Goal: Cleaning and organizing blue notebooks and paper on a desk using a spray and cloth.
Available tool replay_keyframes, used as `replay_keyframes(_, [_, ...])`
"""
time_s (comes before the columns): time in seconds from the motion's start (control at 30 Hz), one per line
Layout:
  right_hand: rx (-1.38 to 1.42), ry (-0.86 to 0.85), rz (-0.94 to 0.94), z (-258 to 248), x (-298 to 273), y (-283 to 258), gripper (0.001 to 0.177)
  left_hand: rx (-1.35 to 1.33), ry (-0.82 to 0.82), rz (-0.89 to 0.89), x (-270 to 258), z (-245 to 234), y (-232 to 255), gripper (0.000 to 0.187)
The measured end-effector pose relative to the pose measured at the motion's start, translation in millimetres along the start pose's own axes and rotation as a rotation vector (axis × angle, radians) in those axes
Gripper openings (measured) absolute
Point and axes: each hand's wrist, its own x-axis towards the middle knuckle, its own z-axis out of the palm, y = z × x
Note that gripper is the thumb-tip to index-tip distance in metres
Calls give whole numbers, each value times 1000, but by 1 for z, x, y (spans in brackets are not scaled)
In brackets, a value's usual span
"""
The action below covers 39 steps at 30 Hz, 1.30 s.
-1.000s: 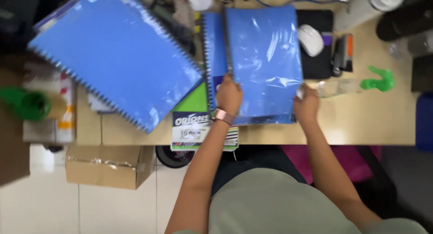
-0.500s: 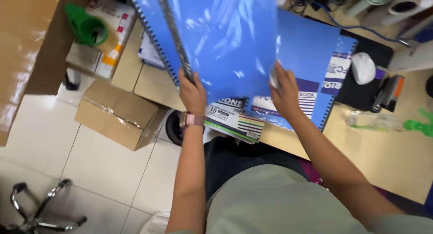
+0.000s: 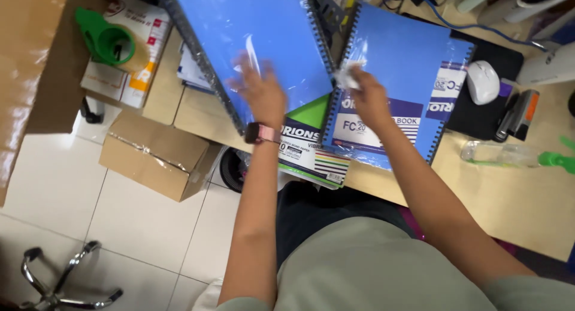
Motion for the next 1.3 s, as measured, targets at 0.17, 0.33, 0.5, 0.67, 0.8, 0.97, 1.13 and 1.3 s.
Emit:
replay_keyframes(0.17, [-74, 170, 159, -47, -54, 50, 45, -396, -236, 303, -37, 41, 89, 31])
replay_keyframes(0.33, [14, 35, 307, -6, -109, 57, 54, -324, -479, 251, -53, 72, 119, 39])
replay_keyframes(0.5, [17, -11, 105, 18, -115, 35, 49, -757, -396, 381, -45, 39, 95, 66])
replay_keyframes(0.67, [-205, -196, -190, 33, -58, 59, 49, -767, -613, 210, -72, 56, 93, 76])
replay_keyframes(0.8, [-542, -324, -403, 27, 40, 102, 55, -701, -727, -3, -66, 59, 102, 91])
replay_keyframes(0.97, [-436, -136, -191, -2, 139, 125, 46, -642, -735, -50, -62, 40, 105, 85])
replay_keyframes(1.13, [-479, -39, -122, 29, 65, 124, 48, -438, -622, 116, -66, 52, 126, 64])
replay_keyframes(1.3, [-407, -356, -108, 40, -118, 119, 62, -382, -508, 241, -34, 55, 142, 62])
